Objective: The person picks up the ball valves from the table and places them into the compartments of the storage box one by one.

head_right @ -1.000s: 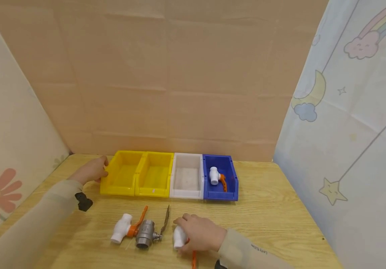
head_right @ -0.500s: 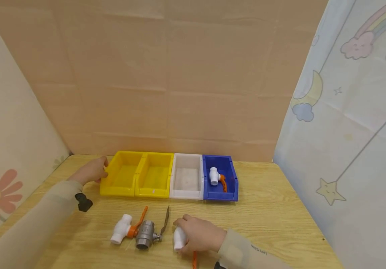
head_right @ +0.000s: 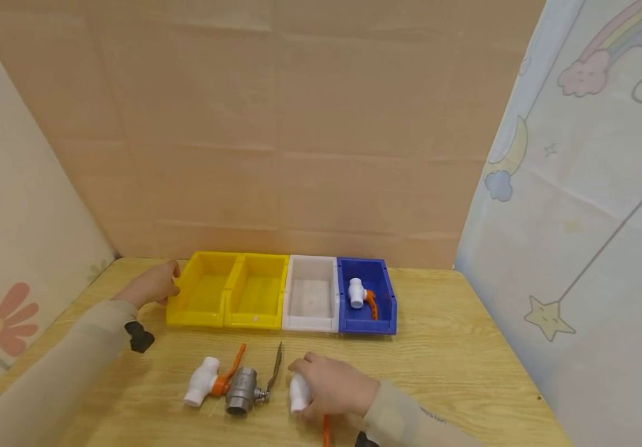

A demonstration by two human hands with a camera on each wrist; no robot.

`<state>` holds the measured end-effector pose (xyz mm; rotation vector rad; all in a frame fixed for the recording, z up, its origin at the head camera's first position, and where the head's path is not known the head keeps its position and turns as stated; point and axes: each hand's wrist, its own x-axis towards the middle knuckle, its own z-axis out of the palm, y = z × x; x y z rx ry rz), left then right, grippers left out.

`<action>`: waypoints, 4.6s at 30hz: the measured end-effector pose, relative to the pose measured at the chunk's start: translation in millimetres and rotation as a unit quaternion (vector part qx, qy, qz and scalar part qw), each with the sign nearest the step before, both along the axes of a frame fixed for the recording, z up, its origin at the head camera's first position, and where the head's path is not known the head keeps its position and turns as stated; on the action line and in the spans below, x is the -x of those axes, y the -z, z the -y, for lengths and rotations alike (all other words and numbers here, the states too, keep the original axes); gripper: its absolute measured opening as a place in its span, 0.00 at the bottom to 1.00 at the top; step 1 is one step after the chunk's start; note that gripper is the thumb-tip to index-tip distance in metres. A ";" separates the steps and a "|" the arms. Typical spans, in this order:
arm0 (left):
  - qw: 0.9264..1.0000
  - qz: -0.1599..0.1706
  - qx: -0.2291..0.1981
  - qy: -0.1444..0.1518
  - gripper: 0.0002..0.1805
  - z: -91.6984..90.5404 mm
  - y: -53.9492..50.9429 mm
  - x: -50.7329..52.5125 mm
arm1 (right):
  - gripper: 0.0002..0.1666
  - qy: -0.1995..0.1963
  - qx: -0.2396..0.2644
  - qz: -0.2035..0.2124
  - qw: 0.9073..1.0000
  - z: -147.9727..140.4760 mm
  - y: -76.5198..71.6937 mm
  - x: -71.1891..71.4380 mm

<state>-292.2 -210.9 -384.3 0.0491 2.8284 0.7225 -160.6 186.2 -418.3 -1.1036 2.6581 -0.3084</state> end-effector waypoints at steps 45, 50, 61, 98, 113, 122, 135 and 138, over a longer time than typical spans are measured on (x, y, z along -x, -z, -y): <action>1.000 0.001 0.009 0.016 0.22 -4.7 -2.2 -3.8 | 0.45 0.122 0.127 -0.031 0.984 -13.8 -85.2 109.3; 1.000 -0.003 0.013 0.023 0.21 -3.7 -1.6 5.8 | 0.46 0.149 0.146 -0.038 0.977 -16.7 -82.5 127.7; 0.999 -0.006 0.017 0.036 0.21 -0.8 1.8 20.7 | 0.46 0.183 0.141 -0.065 0.971 -16.3 -75.1 155.3; 1.000 -0.001 0.019 0.000 0.21 -29.1 -5.3 -35.2 | 0.44 0.178 0.084 -0.041 0.980 -9.1 -37.0 161.6; 1.000 0.001 0.012 -0.004 0.24 -33.7 -8.0 -40.5 | 0.43 0.160 0.041 -0.047 0.985 -3.2 -30.2 158.7; 1.000 0.004 0.012 -0.002 0.25 -30.6 -8.8 -35.1 | 0.41 0.144 0.026 -0.067 0.987 2.2 -23.6 162.4; 1.000 0.003 0.011 0.004 0.26 -22.2 -6.7 -16.7 | 0.39 0.133 -0.002 -0.043 0.990 12.2 -20.2 177.9; 1.000 0.005 0.013 0.004 0.26 -21.7 -8.0 -15.0 | 0.38 0.125 -0.012 -0.053 0.991 14.9 -17.1 179.6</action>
